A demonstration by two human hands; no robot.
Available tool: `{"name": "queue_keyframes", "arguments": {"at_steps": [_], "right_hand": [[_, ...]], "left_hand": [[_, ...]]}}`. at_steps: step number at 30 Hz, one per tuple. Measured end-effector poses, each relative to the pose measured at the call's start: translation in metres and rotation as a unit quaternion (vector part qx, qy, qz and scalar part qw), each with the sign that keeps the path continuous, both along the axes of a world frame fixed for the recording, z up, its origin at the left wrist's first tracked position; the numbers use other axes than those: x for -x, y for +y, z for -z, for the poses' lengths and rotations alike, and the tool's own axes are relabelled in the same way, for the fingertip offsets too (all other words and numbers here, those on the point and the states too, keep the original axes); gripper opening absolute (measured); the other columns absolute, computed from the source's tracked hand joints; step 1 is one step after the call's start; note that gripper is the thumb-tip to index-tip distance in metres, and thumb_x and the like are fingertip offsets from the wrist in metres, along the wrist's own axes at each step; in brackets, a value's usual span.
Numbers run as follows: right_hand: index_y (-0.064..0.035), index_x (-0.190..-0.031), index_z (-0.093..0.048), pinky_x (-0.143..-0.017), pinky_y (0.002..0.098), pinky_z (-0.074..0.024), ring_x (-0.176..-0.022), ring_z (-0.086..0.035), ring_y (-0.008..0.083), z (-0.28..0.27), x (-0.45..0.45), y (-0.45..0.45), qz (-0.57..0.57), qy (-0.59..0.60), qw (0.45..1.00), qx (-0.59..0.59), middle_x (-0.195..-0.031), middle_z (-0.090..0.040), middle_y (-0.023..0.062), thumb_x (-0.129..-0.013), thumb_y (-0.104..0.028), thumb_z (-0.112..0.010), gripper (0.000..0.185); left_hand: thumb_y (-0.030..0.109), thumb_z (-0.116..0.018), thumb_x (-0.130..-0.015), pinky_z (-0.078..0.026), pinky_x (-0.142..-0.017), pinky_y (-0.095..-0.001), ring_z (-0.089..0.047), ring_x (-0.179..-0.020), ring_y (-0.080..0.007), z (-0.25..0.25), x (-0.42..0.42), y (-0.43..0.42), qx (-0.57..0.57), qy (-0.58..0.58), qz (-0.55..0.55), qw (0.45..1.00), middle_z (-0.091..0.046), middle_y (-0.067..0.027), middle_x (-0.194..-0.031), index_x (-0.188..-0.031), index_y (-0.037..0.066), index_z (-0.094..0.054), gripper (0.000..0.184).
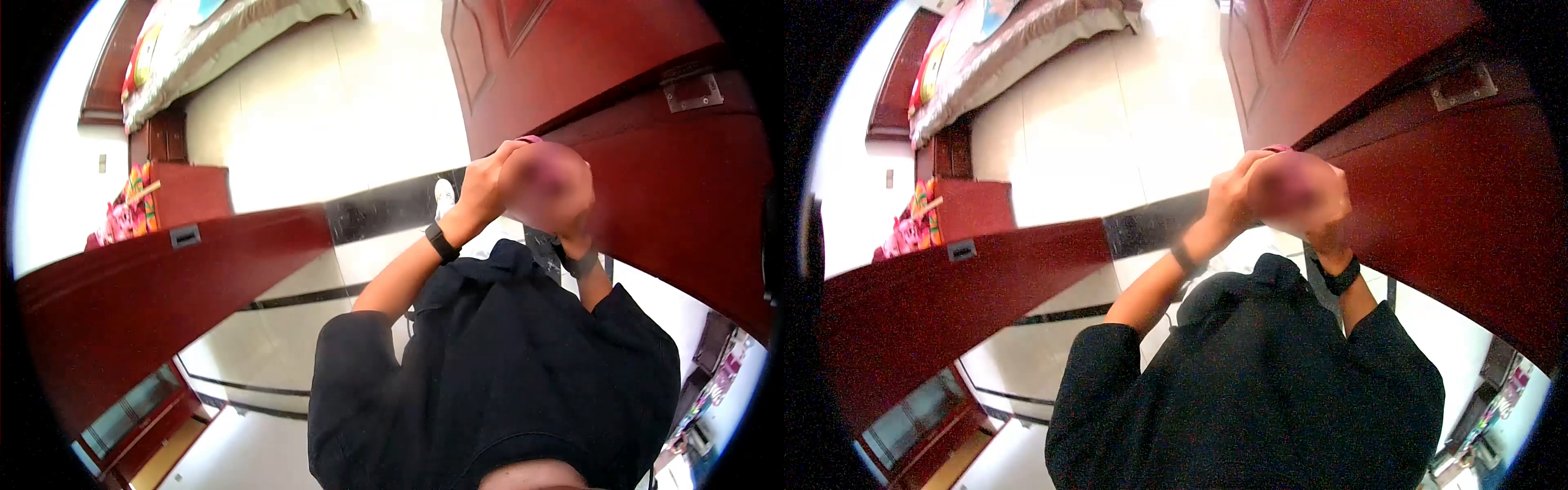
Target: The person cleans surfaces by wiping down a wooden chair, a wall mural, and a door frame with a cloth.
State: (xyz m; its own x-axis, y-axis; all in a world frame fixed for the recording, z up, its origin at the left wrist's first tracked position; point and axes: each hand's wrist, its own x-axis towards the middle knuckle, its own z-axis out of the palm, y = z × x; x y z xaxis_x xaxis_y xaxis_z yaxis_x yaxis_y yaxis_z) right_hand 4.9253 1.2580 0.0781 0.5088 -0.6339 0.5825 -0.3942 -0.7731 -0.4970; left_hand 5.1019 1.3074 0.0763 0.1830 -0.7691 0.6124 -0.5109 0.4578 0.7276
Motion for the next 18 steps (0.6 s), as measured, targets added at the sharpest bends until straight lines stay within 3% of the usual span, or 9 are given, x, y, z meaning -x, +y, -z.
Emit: {"name": "queue_keyframes", "arguments": {"at_steps": [5, 8, 9, 12, 18], "right_hand": [[-0.0004, -0.122, -0.062, -0.093, 0.0406, -0.0497, -0.109, -0.059, 0.033, -0.034, -0.008, -0.045, 0.161, -0.018, 0.983, 0.086, -0.12, -0.059, 0.0166, -0.077, -0.004, -0.076, 0.047], [-0.0001, -0.123, -0.062, -0.096, 0.0418, -0.0475, -0.11, -0.058, 0.033, -0.033, -0.009, -0.075, 0.216, -0.146, 0.959, 0.108, -0.121, -0.058, 0.0165, -0.081, -0.011, -0.075, 0.045], [0.0, -0.123, -0.062, -0.098, 0.0435, -0.0453, -0.111, -0.057, 0.0336, -0.032, -0.007, -0.083, 0.24, -0.14, 0.952, 0.124, -0.121, -0.058, 0.0166, -0.084, -0.02, -0.074, 0.045], [0.0013, -0.121, -0.063, -0.095, 0.0381, -0.0493, -0.11, -0.058, 0.0294, -0.031, -0.016, -0.098, 0.296, -0.176, 0.935, 0.089, -0.122, -0.058, 0.0148, -0.084, 0.005, -0.068, 0.037], [-0.0018, -0.116, -0.067, -0.089, 0.0365, -0.051, -0.104, -0.061, 0.0301, 0.018, -0.028, -0.099, 0.351, -0.165, 0.917, 0.089, -0.114, -0.061, 0.0142, -0.081, -0.001, -0.074, 0.036]], "left_hand": [[-0.001, -0.071, -0.073, -0.059, -0.066, -0.0361, -0.07, -0.084, -0.0289, -0.038, -0.002, -0.075, 0.059, -0.035, 0.049, 0.996, -0.066, -0.0096, -0.109, -0.112, 0.009, -0.065, 0.04], [-0.002, -0.07, -0.073, -0.058, -0.067, -0.0366, -0.07, -0.084, -0.0288, -0.067, 0.002, -0.117, 0.116, -0.042, 0.099, 0.987, -0.066, -0.0097, -0.107, -0.111, 0.009, -0.066, 0.039], [-0.002, -0.071, -0.073, -0.058, -0.068, -0.0359, -0.07, -0.084, -0.0281, -0.074, 0.003, -0.13, 0.134, -0.046, 0.117, 0.983, -0.067, -0.0099, -0.106, -0.109, 0.009, -0.066, 0.038], [0.0, -0.072, -0.073, -0.058, -0.068, -0.0341, -0.07, -0.084, -0.0274, -0.083, 0.012, -0.162, 0.148, -0.04, 0.134, 0.979, -0.067, -0.0096, -0.105, -0.107, 0.009, -0.067, 0.035], [0.001, -0.074, -0.076, -0.057, -0.065, -0.0335, -0.07, -0.083, -0.0243, -0.033, 0.009, -0.191, 0.111, -0.043, 0.207, 0.971, -0.068, -0.0073, -0.098, -0.096, 0.01, -0.069, 0.023]]}}
